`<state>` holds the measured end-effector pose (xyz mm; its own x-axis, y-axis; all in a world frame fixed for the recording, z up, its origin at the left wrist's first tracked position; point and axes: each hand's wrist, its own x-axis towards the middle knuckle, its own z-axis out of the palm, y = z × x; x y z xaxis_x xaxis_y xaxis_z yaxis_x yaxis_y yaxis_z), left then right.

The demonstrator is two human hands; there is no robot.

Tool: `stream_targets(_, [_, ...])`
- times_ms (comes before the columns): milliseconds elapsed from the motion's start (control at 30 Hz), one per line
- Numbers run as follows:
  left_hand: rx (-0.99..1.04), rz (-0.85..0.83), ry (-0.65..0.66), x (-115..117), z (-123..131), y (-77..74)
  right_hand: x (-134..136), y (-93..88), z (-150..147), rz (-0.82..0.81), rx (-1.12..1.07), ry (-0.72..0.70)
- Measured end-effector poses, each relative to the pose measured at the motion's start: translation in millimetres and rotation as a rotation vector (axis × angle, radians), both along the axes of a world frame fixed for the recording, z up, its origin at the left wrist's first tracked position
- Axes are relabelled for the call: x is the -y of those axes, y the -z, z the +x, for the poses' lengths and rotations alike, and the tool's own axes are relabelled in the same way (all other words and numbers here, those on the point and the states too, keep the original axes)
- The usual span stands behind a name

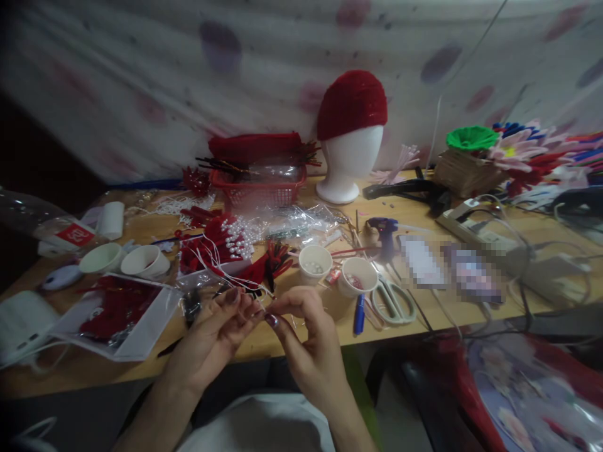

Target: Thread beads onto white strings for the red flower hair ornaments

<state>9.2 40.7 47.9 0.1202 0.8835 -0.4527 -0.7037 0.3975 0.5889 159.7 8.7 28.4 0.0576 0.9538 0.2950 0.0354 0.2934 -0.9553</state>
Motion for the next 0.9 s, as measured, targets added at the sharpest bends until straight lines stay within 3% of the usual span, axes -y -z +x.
stream_targets(133, [0.084, -0.021, -0.050, 4, 11, 0.1, 2, 4.0, -5, 0.024, -0.003, 0.035])
stream_targets(300, [0.048, 0.014, -0.011, 11, 16, 1.7, 3, 6.2, -8, 0.049, 0.074, 0.048])
stream_targets(600, [0.013, 0.027, -0.031, 13, 18, 7.7, 4, -0.2, -13, 0.130, 0.332, 0.130])
stream_targets(900, [-0.148, 0.110, -0.090, 14, 14, 5.4, 7, -6.1, -8, 0.178, 0.355, 0.183])
